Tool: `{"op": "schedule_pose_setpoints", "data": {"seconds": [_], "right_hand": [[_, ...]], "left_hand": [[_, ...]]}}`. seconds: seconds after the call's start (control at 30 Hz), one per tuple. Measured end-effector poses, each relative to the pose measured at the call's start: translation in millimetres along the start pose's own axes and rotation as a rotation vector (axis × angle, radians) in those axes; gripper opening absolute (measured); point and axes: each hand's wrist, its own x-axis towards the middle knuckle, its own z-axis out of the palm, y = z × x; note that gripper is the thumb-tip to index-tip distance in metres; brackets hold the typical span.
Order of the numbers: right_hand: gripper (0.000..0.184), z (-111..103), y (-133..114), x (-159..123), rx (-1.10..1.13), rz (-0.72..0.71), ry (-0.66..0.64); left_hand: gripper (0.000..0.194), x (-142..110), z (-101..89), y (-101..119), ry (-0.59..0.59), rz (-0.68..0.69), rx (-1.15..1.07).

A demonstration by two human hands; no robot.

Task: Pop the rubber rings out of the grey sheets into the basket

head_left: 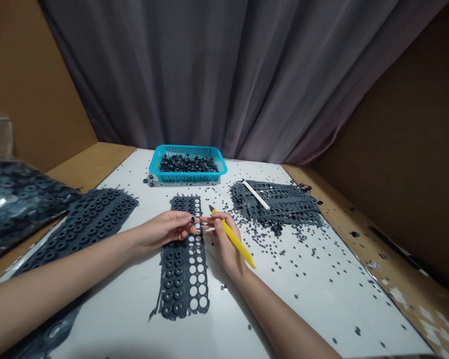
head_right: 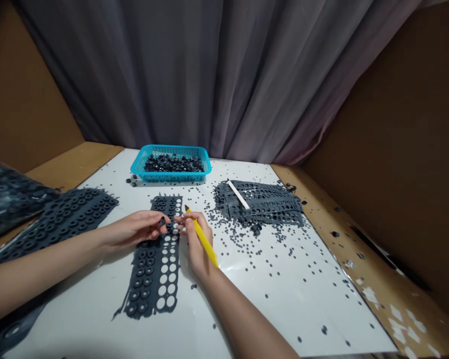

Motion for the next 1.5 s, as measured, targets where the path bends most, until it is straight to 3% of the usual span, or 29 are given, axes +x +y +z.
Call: {"op": "schedule_pose_setpoints", "data": {"seconds": [0.07,0.17,0.27,0.5,0.57,0.63,0.7,0.77,0.83,0.97,1.13,1.4,1.5], "right_hand": [[0.013,2.3,-5.6,-3.6,-0.025,-0.076,-0.007],[0.021,5.1,-11.5,-7.7,-0.082,-0.137,-0.057],[0.026,6.0,-12.3,-9.2,-0.123,-0.129,-0.076],[0.024,2.1,-9.1,-5.5,-0.041,-0.049,0.019],[0.024,0.4,-9.7,-4.3,-0.002,-0.032,0.042],[0.025,-1.3,-10.3,-3.5,0.028,-0.016,0.062],[0.027,-2.7,-10.3,-3.1,0.052,-0.004,0.077],[0.028,-3.7,-9.6,-3.1,0.082,0.005,0.083],[0.03,-4.1,-8.7,-3.4,0.121,0.014,0.081],[0.03,-4.5,-8.7,-4.6,0.182,0.02,0.067],[0.028,-10.4,-10.2,-2.3,0.096,-0.018,0.061],[0.016,-42.5,-2.2,18.3,-0.437,-0.181,0.145],[0.011,-63.5,-7.1,26.9,-0.712,-0.263,0.3]], "left_hand": [[0.029,-0.9,4.2,-4.0,0.005,-0.011,-0.03],[0.029,-0.8,9.5,-9.6,0.018,-0.016,-0.053],[0.034,1.3,14.3,-14.2,0.041,0.002,-0.022],[0.052,3.9,23.5,-17.3,0.097,0.043,0.17],[0.05,-6.4,27.4,-16.7,0.087,0.084,0.337],[0.037,-24.0,32.8,-17.8,0.048,0.149,0.64],[0.024,-44.7,38.7,-22.2,-0.075,0.242,0.992],[0.03,-62.6,42.9,-30.4,-0.212,0.349,1.253],[0.033,-73.6,44.5,-40.8,-0.278,0.427,1.419],[0.016,-77.2,42.5,-56.7,-0.275,0.508,1.597],[0.024,-77.6,42.9,-52.1,-0.309,0.597,1.563],[0.018,-86.4,42.1,-29.0,-0.407,0.407,1.341],[0.016,-90.0,41.9,-26.2,-0.409,0.364,1.33]]}}
